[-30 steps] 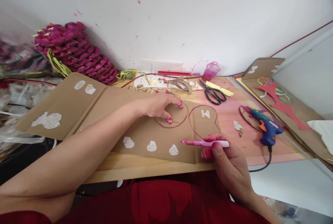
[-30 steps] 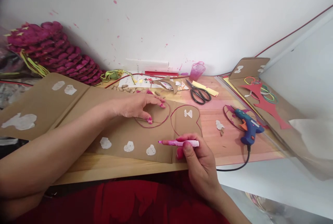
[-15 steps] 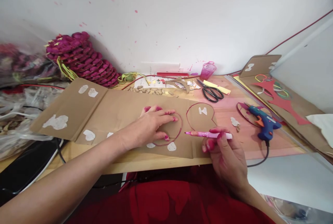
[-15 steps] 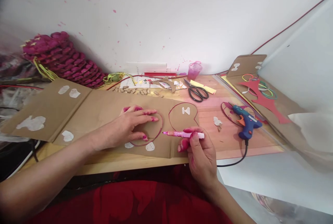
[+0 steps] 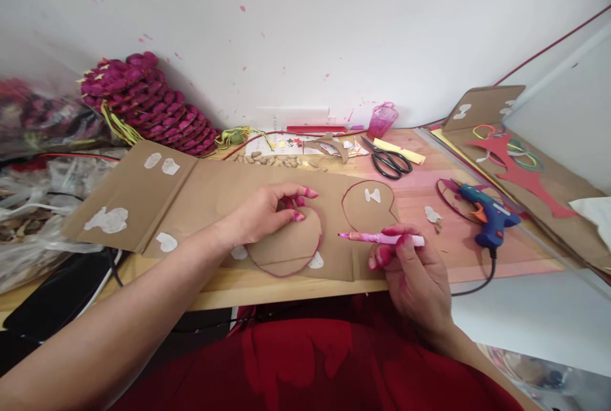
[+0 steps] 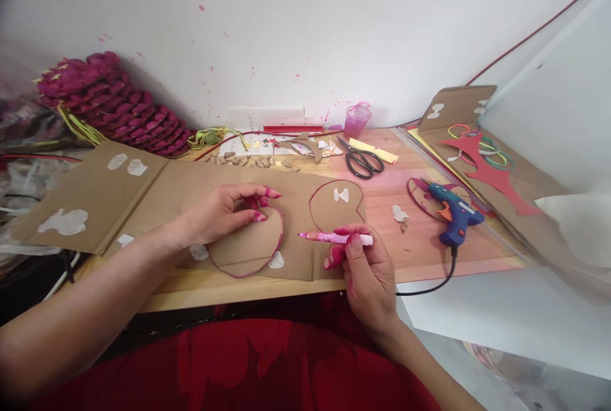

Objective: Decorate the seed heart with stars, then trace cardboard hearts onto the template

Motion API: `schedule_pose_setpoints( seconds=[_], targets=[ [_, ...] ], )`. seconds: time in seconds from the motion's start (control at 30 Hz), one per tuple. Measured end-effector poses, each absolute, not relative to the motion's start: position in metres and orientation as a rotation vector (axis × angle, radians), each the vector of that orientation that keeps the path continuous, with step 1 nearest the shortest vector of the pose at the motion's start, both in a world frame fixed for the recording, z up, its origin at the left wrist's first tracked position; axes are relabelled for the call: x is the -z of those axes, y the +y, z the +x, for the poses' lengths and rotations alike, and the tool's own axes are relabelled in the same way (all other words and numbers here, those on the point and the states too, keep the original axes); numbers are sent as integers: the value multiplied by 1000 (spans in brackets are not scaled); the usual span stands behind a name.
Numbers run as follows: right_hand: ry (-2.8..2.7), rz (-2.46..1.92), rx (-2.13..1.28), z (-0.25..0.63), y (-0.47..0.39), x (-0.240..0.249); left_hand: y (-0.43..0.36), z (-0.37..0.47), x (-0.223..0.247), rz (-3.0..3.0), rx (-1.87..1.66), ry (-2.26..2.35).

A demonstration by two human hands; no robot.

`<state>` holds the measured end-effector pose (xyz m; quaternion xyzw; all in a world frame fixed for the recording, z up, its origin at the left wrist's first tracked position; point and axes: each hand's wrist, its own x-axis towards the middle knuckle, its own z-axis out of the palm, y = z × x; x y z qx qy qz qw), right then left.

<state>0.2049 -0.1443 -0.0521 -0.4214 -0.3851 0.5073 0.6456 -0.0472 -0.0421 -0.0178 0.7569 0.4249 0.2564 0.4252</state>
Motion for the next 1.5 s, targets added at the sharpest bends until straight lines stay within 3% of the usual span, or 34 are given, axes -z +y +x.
schedule_pose_setpoints(
  seconds=[0.23, 0.63, 1.1, 1.5],
  targets=[
    [-834, -984, -1129, 205, -144, 52, -54, -30, 10, 2167, -558, 1134],
    [-1133, -1109, -964, 196, -150, 55, -121, -100, 33, 2408, -401, 1190],
    [-1556, -1229, -799, 200, -153, 65, -101, -86, 36, 2432, -475, 929],
    [-1649, -1251, -710, 200, -151, 63, -105, -87, 32, 2436, -486, 964]
  ],
)
